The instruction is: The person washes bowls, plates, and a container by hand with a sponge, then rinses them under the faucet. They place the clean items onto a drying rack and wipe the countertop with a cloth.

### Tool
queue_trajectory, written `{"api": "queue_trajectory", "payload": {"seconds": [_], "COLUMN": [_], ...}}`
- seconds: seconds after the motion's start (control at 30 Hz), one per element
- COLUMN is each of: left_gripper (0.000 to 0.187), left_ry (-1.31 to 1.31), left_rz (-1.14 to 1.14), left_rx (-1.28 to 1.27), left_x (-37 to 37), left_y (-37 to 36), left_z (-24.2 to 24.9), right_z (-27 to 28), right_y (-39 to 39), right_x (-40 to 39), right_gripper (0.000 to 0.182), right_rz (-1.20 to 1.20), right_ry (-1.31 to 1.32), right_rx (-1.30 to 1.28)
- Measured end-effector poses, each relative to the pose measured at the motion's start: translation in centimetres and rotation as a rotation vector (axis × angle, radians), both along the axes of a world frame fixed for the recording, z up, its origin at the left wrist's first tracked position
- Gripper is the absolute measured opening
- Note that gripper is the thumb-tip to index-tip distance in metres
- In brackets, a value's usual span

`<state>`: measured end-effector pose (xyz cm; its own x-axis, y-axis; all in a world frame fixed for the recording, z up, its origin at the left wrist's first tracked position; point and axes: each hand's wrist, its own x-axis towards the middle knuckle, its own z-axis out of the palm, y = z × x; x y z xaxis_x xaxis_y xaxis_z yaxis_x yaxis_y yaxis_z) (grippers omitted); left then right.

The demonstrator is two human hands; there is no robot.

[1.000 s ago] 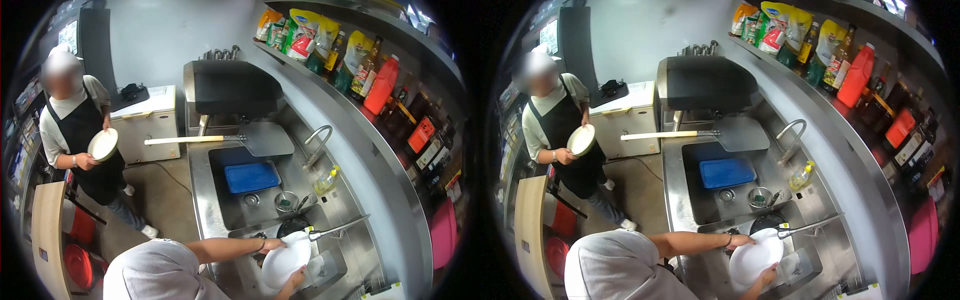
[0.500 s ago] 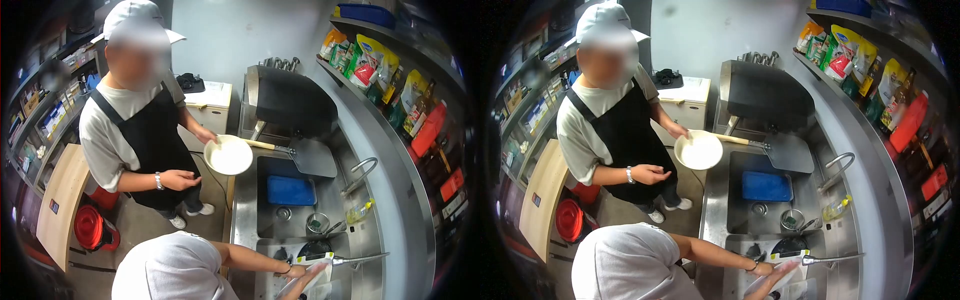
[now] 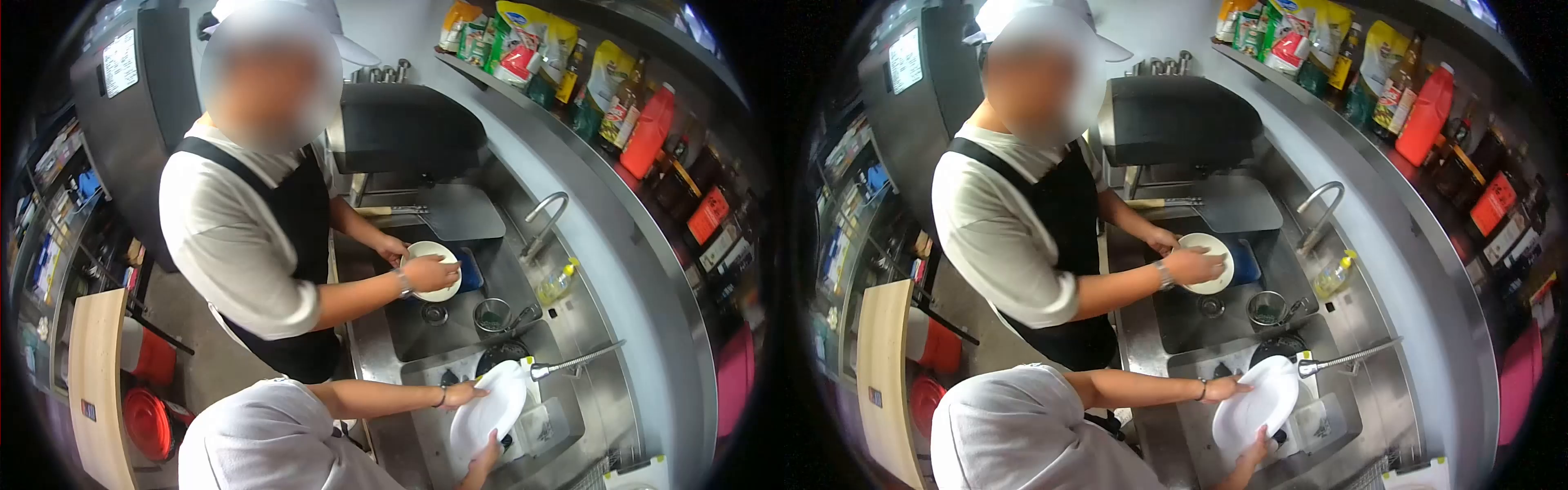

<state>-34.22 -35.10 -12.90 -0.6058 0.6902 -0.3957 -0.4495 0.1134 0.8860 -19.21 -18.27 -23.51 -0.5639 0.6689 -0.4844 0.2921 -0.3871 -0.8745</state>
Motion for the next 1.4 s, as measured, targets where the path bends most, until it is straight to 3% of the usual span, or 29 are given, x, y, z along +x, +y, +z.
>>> {"api": "queue_trajectory", "payload": {"seconds": [0.03, 0.1, 0.2, 0.23, 0.3, 0.33, 0.37, 0.4, 0.43, 0.47, 0.5, 0.53, 0.57, 0.63, 0.7, 0.77, 0.83, 0.93, 1.0, 1.03, 1.1, 1.13, 1.17, 1.23, 1.3, 1.4], "left_gripper": [0.063, 0.054, 0.038, 0.045, 0.042, 0.039, 0.037, 0.038, 0.038, 0.035, 0.039, 0.044, 0.045, 0.028, 0.024, 0.018, 0.013, 0.019, 0.025, 0.028, 0.031, 0.023, 0.015, 0.010, 0.012, 0.021], "left_ry": [-0.120, -0.122, 0.229, 0.351, 0.415, 0.631, 0.855, 0.891, 1.099, 0.994, 0.902, 0.516, 0.242, -0.023, -0.150, -0.131, -0.203, -0.266, -0.028, 0.157, 0.438, 0.707, 0.764, 1.018, 0.933, 1.026], "left_rz": [-0.033, 0.005, -0.008, -0.067, -0.158, -0.304, -0.464, -0.534, -0.656, -0.656, -0.462, -0.359, -0.243, -0.293, -0.255, -0.231, -0.232, -0.225, -0.288, -0.332, -0.294, -0.240, -0.218, -0.375, -0.575, -0.692], "left_rx": [0.209, 0.178, -0.154, -0.288, -0.409, -0.463, -0.498, -0.550, -0.464, -0.498, -0.414, -0.424, -0.211, 0.060, 0.251, 0.322, 0.432, 0.479, 0.343, 0.208, 0.191, 0.035, 0.078, -0.100, -0.210, -0.284], "left_x": [0.0, -0.1, -1.2, -1.4, -1.1, -1.0, -0.9, -1.4, -2.0, -1.8, -2.7, -1.5, -1.3, -0.4, 0.5, 0.5, -0.9, -1.5, -2.9, -4.5, -5.5, -5.8, -6.5, -7.3, -5.5, -2.6], "left_y": [-0.1, 0.0, 1.7, 2.5, 5.0, 5.8, 6.5, 8.6, 8.9, 8.9, 11.3, 9.6, 9.8, 9.3, 9.7, 9.8, 10.1, 8.2, 7.5, 7.6, 7.6, 7.0, 6.6, 4.9, 2.6, -0.5], "left_z": [-1.6, -4.0, -8.7, -9.7, -14.6, -14.3, -13.9, -18.0, -17.9, -14.1, -22.3, -12.3, -13.1, -10.5, -11.6, -12.7, -14.8, -10.8, -10.8, -12.4, -12.9, -12.2, -13.4, -15.2, -13.9, -12.4], "right_z": [-1.7, 1.9, 4.0, 4.6, 5.8, 6.8, 6.2, 7.5, 5.5, 7.5, 6.9, 7.3, 8.1, 7.6, 8.5, 9.6, 11.3, 13.1, 17.8, 19.6, 23.4, 24.9, 26.4, 30.7, 35.7, 39.5], "right_y": [1.9, 1.4, 1.4, 1.0, -0.9, -1.8, -1.8, -3.0, -2.8, -4.4, -4.6, -5.1, -5.7, -5.5, -5.8, -6.0, -6.8, -7.0, -7.8, -7.7, -7.1, -6.0, -4.8, -1.7, 0.8, 7.6], "right_x": [1.5, 4.0, 6.6, 7.0, 7.7, 7.6, 7.9, 7.5, 8.1, 7.3, 7.6, 7.8, 8.5, 10.5, 11.2, 10.7, 9.5, 8.0, 6.8, 6.5, 6.8, 7.4, 8.4, 10.7, 13.0, 17.6], "right_gripper": [0.055, 0.046, 0.046, 0.046, 0.044, 0.042, 0.039, 0.033, 0.030, 0.031, 0.032, 0.032, 0.032, 0.029, 0.026, 0.026, 0.030, 0.027, 0.017, 0.018, 0.029, 0.033, 0.037, 0.031, 0.028, 0.027], "right_rz": [-0.005, 0.026, -0.039, -0.078, -0.256, -0.325, -0.360, -0.423, -0.431, -0.505, -0.476, -0.484, -0.489, -0.463, -0.456, -0.462, -0.393, -0.271, -0.233, -0.211, -0.060, 0.034, 0.136, 0.184, 0.163, 0.140], "right_ry": [0.198, 0.433, 0.368, 0.370, 0.440, 0.504, 0.386, 0.304, 0.214, 0.175, 0.234, 0.246, 0.232, 0.082, 0.018, 0.070, -0.223, -0.368, -0.272, -0.202, -0.266, -0.367, -0.469, -0.482, -0.594, -0.748], "right_rx": [-0.146, -0.306, -0.217, -0.201, 0.073, 0.047, 0.214, 0.330, 0.439, 0.428, 0.552, 0.563, 0.519, 0.528, 0.598, 0.491, 0.658, 0.873, 1.121, 1.247, 1.468, 1.543, 1.611, 1.616, 1.622, 1.708]}}
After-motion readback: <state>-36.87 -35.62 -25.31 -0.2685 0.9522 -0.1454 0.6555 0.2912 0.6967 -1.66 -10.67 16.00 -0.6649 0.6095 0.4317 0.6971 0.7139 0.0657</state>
